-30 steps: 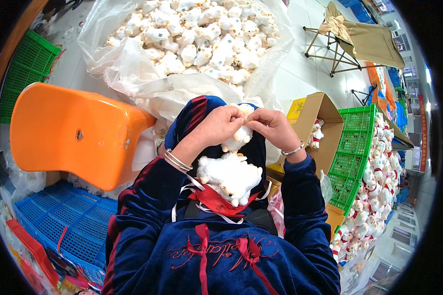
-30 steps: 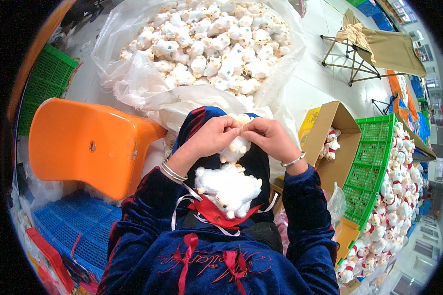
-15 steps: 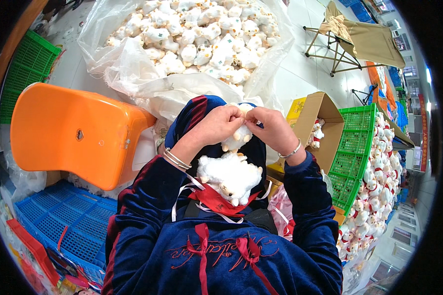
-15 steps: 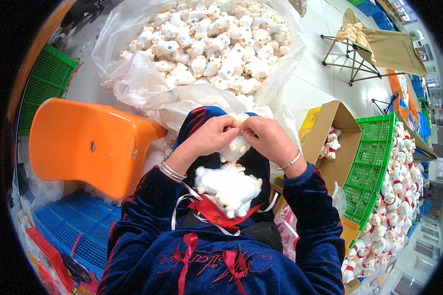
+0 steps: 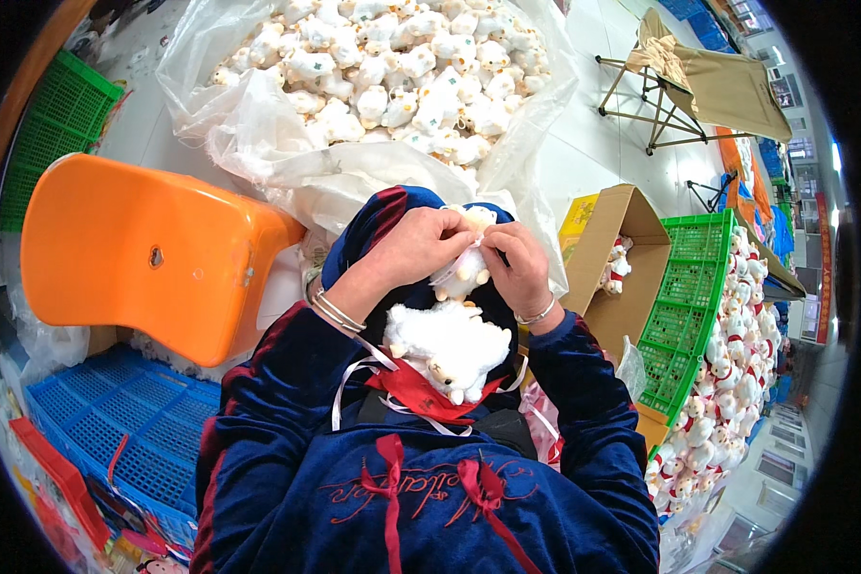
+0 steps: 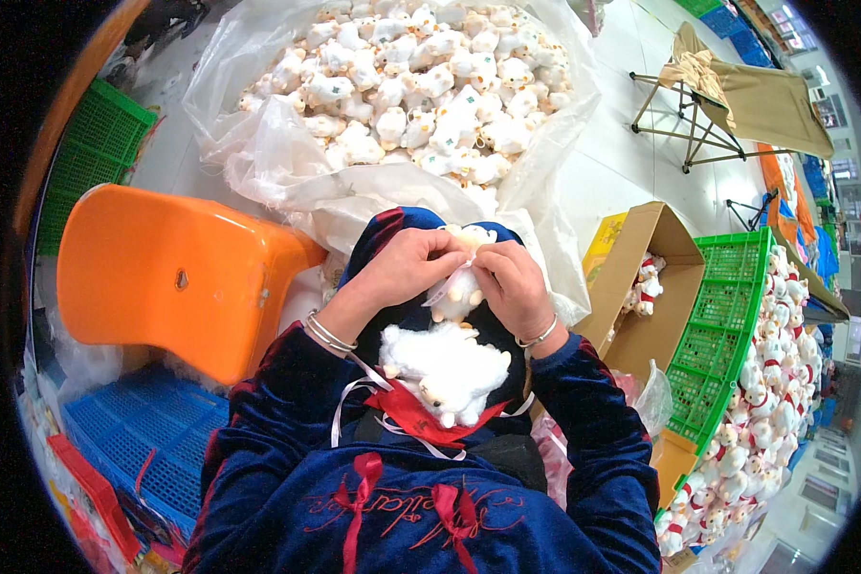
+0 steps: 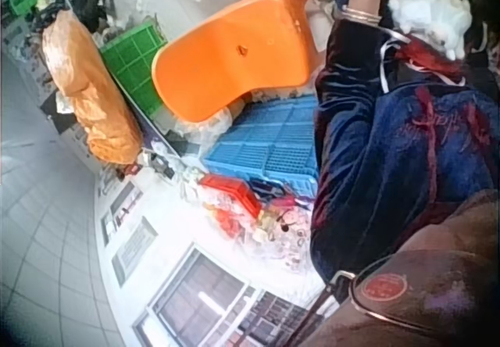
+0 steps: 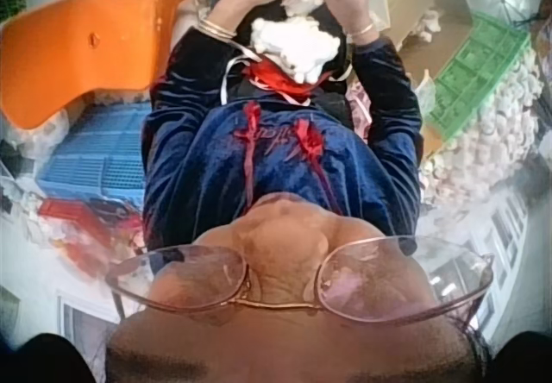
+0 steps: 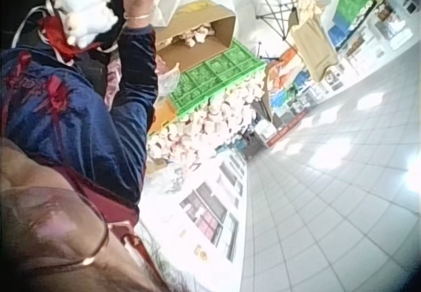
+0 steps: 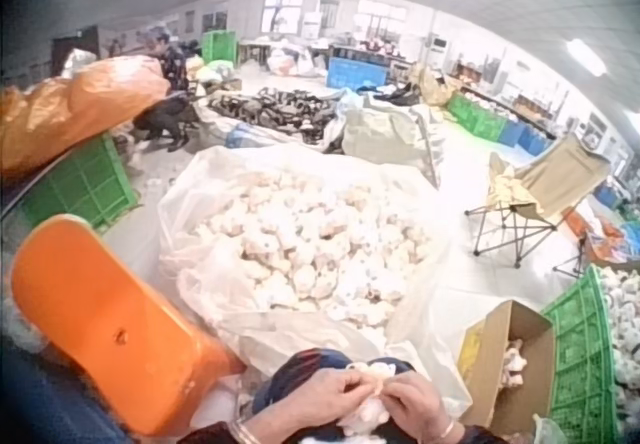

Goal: The person sits on the floor and ties red ribbons around the necks of small white plush toys. They pick up each toy, wrap the ribbon, and tie a bow by hand, then place the finished toy aside.

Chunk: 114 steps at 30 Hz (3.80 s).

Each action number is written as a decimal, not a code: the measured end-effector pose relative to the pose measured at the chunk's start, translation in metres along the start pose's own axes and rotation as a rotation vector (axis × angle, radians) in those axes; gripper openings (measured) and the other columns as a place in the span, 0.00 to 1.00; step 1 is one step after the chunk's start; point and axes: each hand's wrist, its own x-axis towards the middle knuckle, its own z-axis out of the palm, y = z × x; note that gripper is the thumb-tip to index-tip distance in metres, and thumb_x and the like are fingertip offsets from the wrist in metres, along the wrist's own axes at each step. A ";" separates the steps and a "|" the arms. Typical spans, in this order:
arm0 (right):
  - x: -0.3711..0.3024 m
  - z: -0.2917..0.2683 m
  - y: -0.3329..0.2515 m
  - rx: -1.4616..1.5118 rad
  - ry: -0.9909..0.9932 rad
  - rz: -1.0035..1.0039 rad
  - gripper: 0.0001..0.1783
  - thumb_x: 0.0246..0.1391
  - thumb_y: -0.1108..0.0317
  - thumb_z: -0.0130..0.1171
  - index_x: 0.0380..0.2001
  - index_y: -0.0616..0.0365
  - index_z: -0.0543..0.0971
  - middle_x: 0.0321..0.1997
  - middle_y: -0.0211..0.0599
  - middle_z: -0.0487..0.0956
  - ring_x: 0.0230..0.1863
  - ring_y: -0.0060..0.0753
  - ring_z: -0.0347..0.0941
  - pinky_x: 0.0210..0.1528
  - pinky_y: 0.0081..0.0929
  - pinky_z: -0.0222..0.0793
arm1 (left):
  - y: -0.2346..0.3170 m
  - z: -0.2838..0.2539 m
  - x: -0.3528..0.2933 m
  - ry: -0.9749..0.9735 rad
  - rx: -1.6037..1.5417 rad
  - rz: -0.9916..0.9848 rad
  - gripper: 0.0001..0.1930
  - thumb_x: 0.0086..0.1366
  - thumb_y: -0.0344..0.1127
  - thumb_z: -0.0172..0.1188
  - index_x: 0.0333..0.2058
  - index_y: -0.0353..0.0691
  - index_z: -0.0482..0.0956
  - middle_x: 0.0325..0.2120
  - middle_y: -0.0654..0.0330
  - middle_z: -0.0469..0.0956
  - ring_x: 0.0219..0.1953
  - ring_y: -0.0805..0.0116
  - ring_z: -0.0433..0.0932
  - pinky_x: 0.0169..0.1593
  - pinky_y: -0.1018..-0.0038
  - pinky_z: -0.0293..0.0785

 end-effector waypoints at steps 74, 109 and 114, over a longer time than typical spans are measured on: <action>0.002 -0.008 -0.023 0.795 0.055 0.702 0.04 0.61 0.74 0.64 0.37 0.61 0.80 0.35 0.23 0.80 0.37 0.14 0.74 0.40 0.14 0.69 | 0.022 -0.030 0.007 -0.145 0.062 -0.272 0.13 0.61 0.40 0.69 0.29 0.35 0.85 0.21 0.64 0.80 0.22 0.79 0.75 0.27 0.79 0.71; -0.007 0.002 -0.035 0.322 -0.055 0.722 0.05 0.60 0.73 0.65 0.37 0.63 0.82 0.24 0.28 0.76 0.25 0.14 0.69 0.28 0.19 0.66 | 0.026 -0.014 0.000 -0.102 0.000 -0.200 0.05 0.67 0.28 0.61 0.38 0.33 0.81 0.26 0.62 0.82 0.27 0.78 0.82 0.31 0.80 0.79; -0.010 0.002 -0.027 0.287 -0.083 0.471 0.06 0.58 0.75 0.64 0.39 0.62 0.83 0.29 0.33 0.76 0.26 0.22 0.70 0.30 0.21 0.66 | 0.017 0.001 -0.009 0.116 0.332 0.110 0.06 0.69 0.29 0.59 0.38 0.30 0.80 0.23 0.59 0.82 0.26 0.77 0.82 0.30 0.79 0.78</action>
